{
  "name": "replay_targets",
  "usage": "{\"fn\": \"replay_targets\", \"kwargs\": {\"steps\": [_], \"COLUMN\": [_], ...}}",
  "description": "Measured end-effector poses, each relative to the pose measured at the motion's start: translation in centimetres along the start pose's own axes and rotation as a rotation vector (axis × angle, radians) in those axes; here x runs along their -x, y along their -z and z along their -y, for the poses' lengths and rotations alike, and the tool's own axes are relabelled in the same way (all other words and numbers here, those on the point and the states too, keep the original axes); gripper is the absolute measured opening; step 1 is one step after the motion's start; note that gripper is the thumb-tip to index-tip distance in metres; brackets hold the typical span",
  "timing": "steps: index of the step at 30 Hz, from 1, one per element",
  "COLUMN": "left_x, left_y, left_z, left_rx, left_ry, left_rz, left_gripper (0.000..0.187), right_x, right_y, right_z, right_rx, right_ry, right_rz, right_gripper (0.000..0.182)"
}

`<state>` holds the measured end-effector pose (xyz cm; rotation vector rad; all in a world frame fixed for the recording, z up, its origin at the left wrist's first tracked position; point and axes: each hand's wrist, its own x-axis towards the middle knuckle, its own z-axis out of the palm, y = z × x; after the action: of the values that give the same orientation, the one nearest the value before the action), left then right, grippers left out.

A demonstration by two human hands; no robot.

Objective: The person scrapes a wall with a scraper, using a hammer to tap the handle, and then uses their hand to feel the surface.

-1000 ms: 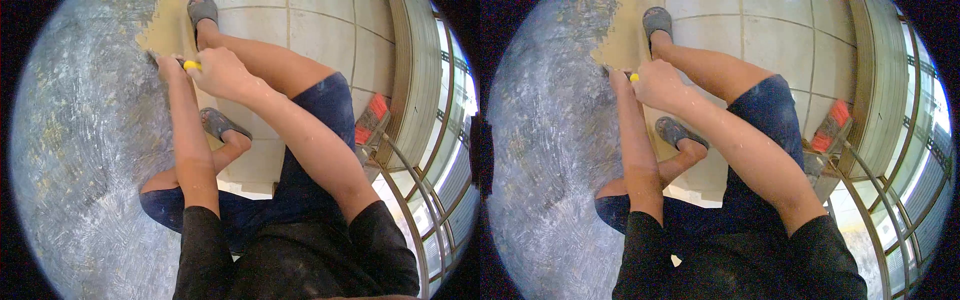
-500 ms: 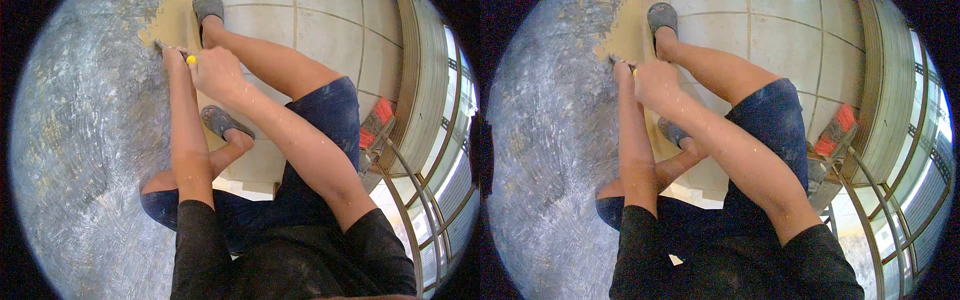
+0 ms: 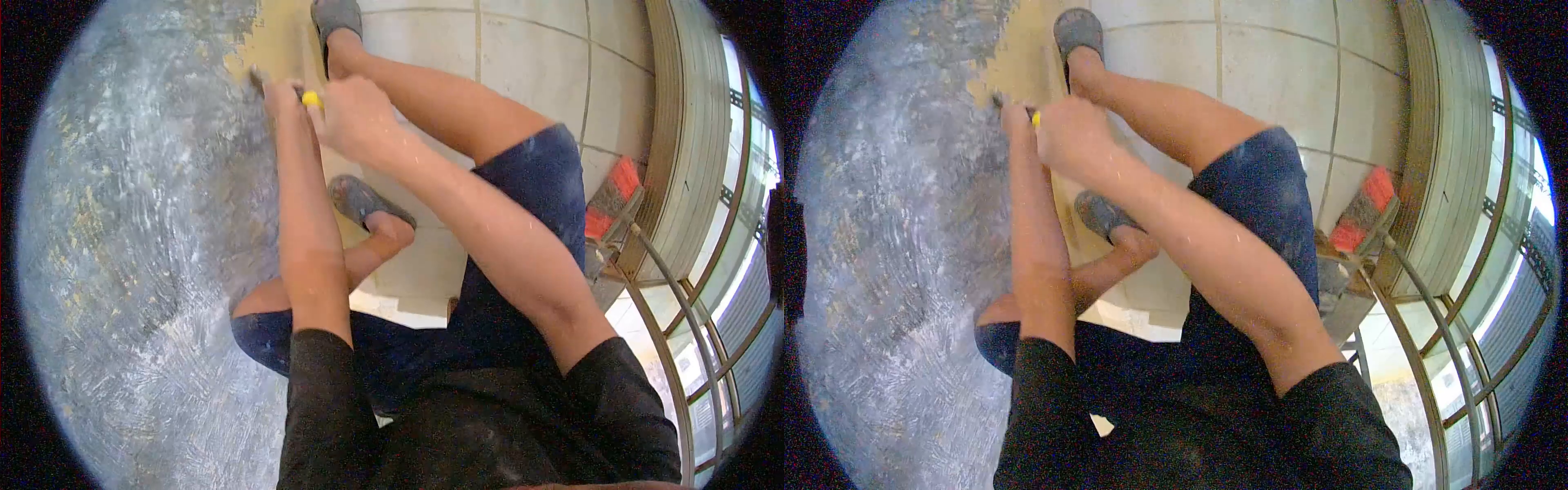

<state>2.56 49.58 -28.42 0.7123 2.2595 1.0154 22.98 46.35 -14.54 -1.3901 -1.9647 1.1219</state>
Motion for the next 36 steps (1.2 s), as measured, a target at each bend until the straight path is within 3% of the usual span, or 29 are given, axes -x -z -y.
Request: {"fn": "replay_targets", "kwargs": {"steps": [1,3,6,8,10,11,14,18,20,21,23,26,27,28,30,36], "left_x": [0.6,4.2,3.7,2.0,2.5,3.2,3.4,1.4,1.7,3.3,5.4,4.6,4.5,4.0,2.2,4.4], "left_y": [0.7,3.0,1.0,-0.7,-1.2,-0.3,1.8,-0.7,-2.0,-1.2,1.0,2.2,1.5,0.8,-1.3,2.1], "left_z": [-1.5,-4.1,-4.3,-4.6,-5.8,-5.8,-4.0,-2.5,-5.9,-6.1,-7.5,-5.0,-4.1,-4.2,-5.4,-4.4], "left_rx": [0.011,0.760,0.530,0.583,0.557,0.563,0.702,0.471,0.579,0.566,0.573,0.738,0.446,0.445,0.648,0.775], "left_ry": [-0.016,0.343,0.235,0.323,0.504,0.497,0.299,0.185,0.477,0.488,0.389,0.385,0.091,0.100,0.418,0.385], "left_rz": [-0.006,0.038,-0.063,-0.009,-0.174,-0.174,-0.054,-0.107,-0.232,-0.232,-0.096,-0.093,-0.032,-0.033,-0.159,-0.053], "left_gripper": [0.019,0.018,0.020,0.025,0.030,0.030,0.033,0.033,0.030,0.030,0.023,0.024,0.025,0.025,0.030,0.033], "right_x": [0.9,1.6,1.2,-0.9,-0.2,-0.1,2.2,0.3,-1.2,0.0,1.0,2.5,1.9,0.8,-0.1,2.1], "right_y": [0.6,0.6,-1.0,-1.8,-0.7,-0.1,1.6,-0.2,-0.2,-0.2,0.4,0.5,0.0,-0.6,-0.6,0.2], "right_z": [1.0,2.0,1.2,-1.0,-0.7,-0.5,2.5,0.3,-1.2,-0.9,0.6,2.4,2.0,1.1,-0.1,2.0], "right_rx": [-0.004,-0.013,0.021,0.063,0.058,0.052,0.083,0.023,0.037,0.032,0.049,0.100,0.102,0.079,0.062,0.090], "right_ry": [0.011,0.023,0.020,0.031,0.042,0.055,0.042,0.038,0.108,0.095,0.059,0.043,0.047,0.065,0.080,0.109], "right_rz": [0.016,0.037,0.076,-0.012,0.016,0.043,0.128,0.011,-0.020,-0.012,0.047,0.087,0.096,0.031,-0.043,0.029], "right_gripper": [0.029,0.028,0.028,0.029,0.028,0.027,0.026,0.029,0.026,0.026,0.027,0.028,0.028,0.028,0.029,0.025]}}
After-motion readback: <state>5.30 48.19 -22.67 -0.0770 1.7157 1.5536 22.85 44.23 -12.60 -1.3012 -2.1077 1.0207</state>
